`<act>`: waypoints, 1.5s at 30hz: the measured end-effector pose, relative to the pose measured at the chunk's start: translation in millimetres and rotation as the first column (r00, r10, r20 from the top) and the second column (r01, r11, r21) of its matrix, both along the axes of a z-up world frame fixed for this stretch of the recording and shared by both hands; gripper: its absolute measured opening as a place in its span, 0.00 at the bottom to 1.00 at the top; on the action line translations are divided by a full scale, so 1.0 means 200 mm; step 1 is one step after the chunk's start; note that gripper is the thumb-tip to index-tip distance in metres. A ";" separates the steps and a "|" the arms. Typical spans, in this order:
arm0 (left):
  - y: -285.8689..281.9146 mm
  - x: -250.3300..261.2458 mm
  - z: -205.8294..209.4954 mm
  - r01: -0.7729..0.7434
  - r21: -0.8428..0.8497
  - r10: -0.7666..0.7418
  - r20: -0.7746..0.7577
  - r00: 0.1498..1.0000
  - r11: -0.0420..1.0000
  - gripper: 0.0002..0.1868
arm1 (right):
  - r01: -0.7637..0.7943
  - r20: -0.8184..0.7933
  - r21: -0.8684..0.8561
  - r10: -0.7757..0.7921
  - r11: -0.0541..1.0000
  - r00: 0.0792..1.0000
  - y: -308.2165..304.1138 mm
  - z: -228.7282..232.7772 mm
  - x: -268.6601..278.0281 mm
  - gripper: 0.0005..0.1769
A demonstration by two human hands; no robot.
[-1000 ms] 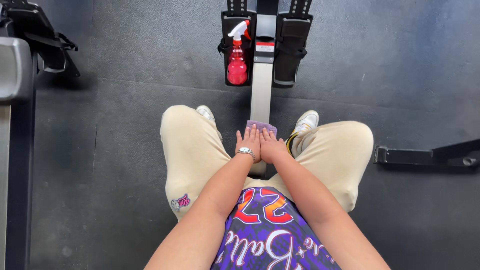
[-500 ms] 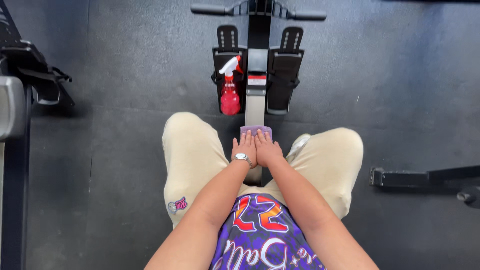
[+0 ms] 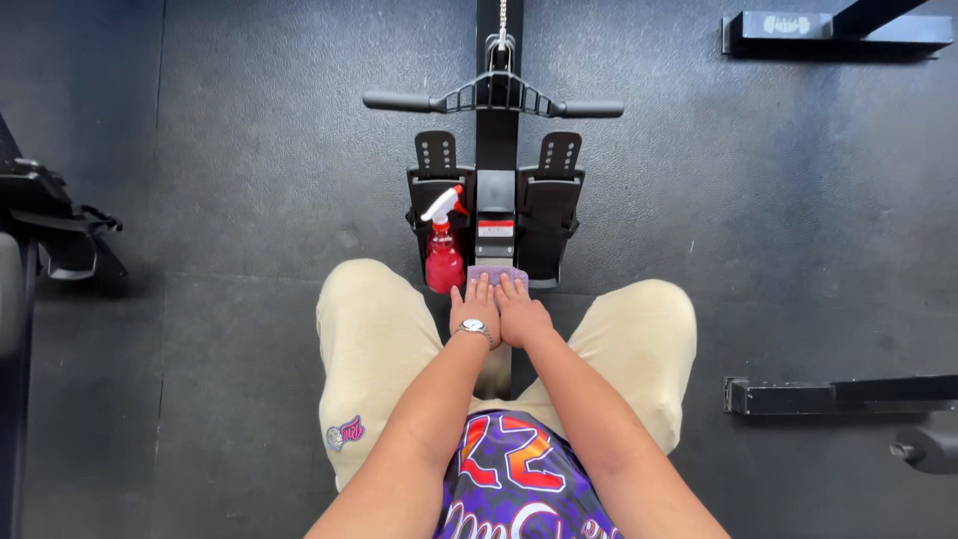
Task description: The person cleans a rowing machine rail with a cloth.
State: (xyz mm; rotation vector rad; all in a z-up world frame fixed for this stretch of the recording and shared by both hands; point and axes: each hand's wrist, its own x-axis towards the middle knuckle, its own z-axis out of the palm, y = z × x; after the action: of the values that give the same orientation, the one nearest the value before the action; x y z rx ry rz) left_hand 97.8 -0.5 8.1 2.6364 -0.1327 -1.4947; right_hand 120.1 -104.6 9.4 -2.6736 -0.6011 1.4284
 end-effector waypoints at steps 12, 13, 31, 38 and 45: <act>0.05 0.17 0.05 0.021 -0.015 -0.022 -0.026 0.999 1.000 0.37 | 0.031 -0.008 0.029 -0.031 0.999 0.999 0.03 -0.07 0.16 0.42; 0.05 0.18 0.06 0.021 -0.013 -0.021 -0.019 1.000 1.000 0.37 | 0.031 -0.001 0.030 -0.031 0.999 1.000 0.03 -0.07 0.18 0.42; 0.00 0.08 0.14 0.015 0.079 -0.020 0.065 0.998 0.997 0.34 | 0.076 -0.033 0.053 -0.074 0.996 0.997 -0.02 -0.02 0.09 0.43; -0.02 -0.16 0.11 -0.015 0.022 0.013 0.093 0.996 1.000 0.34 | 0.145 -0.035 0.063 -0.143 0.987 0.989 -0.02 0.09 -0.21 0.40; -0.05 -0.52 0.08 -0.028 -0.029 0.030 0.090 0.996 0.999 0.35 | 0.126 -0.012 0.001 -0.126 0.992 0.992 -0.07 0.10 -0.56 0.37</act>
State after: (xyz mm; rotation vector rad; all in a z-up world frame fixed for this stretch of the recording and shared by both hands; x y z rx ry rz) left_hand -6.0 -11.5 23.7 2.6727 -0.1212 -1.3556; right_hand 8.8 -118.6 30.2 -2.6472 -0.4239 1.4086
